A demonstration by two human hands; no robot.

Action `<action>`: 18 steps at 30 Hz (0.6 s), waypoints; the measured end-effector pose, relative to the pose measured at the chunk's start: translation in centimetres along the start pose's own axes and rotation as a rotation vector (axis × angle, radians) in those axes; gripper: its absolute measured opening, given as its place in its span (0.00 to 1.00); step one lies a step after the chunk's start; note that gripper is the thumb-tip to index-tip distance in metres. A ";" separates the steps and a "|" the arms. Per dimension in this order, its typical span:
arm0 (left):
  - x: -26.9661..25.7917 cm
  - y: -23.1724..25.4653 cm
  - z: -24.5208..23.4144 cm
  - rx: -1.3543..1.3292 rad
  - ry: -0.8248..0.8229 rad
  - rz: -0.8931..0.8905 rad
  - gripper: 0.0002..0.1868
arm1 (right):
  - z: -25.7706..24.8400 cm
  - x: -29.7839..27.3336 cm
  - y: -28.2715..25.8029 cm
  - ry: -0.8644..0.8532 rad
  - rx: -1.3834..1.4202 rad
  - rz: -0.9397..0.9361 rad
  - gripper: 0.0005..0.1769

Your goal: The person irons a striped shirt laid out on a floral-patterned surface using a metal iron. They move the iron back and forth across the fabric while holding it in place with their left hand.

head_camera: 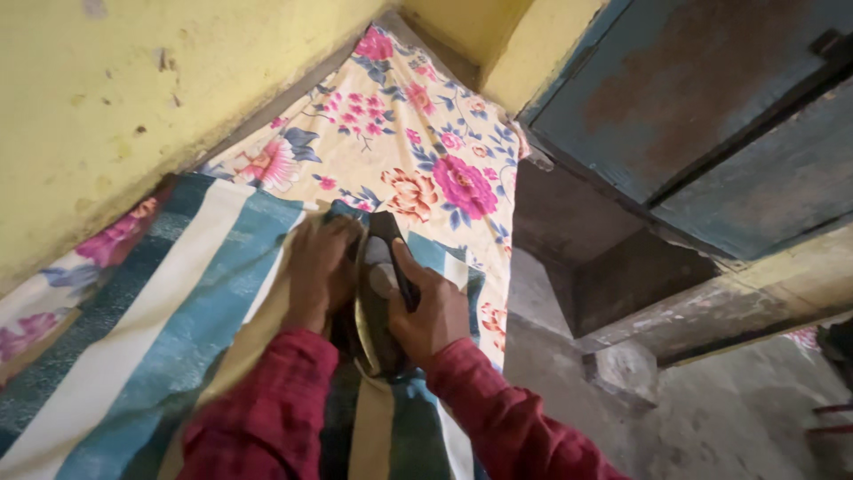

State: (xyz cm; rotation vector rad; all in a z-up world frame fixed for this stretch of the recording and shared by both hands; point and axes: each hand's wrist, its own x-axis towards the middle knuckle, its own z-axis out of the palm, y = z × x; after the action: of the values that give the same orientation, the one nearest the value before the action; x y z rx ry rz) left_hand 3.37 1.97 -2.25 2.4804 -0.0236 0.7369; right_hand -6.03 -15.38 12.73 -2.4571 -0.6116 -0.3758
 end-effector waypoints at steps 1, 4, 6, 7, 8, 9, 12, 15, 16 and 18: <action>-0.2 0.1 -0.2 -0.016 0.005 -0.019 0.27 | 0.2 0.2 0.1 0.012 0.008 -0.028 0.33; -1.1 1.0 -0.6 -0.062 0.036 -0.040 0.26 | 0.6 0.8 0.6 0.018 -0.009 -0.017 0.33; -1.1 0.9 -0.9 -0.073 0.083 0.001 0.27 | 1.3 2.3 0.5 -0.012 -0.064 0.108 0.31; -1.1 0.8 -0.9 -0.083 0.083 0.011 0.28 | 1.4 2.9 0.5 -0.005 -0.059 0.120 0.32; -1.1 0.7 -0.9 -0.093 0.084 0.021 0.30 | 1.6 3.4 0.4 0.003 -0.054 0.133 0.33; -1.2 0.6 -0.9 -0.103 0.083 0.030 0.32 | 1.7 3.7 0.4 0.010 -0.049 0.146 0.34; -1.1 0.8 -1.2 -0.088 0.057 0.016 0.34 | 1.5 3.8 0.2 0.024 -0.110 0.109 0.32; -1.1 1.8 -2.1 -0.093 0.017 -0.010 0.28 | 0.4 3.2 -0.6 -0.136 -0.174 0.175 0.33; -1.1 1.9 -2.6 -0.073 -0.017 -0.020 0.28 | -0.1 2.6 -1.0 -0.147 -0.165 0.181 0.33; -1.0 2.2 -3.1 -0.034 -0.084 -0.037 0.27 | -1.0 1.0 -1.4 -0.168 -0.149 0.194 0.32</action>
State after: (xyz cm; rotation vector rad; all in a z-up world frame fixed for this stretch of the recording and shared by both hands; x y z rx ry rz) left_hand 0.63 1.55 0.49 2.4713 -0.0213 0.6115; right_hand -6.00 -14.58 14.60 -2.6823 -0.4200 -0.1424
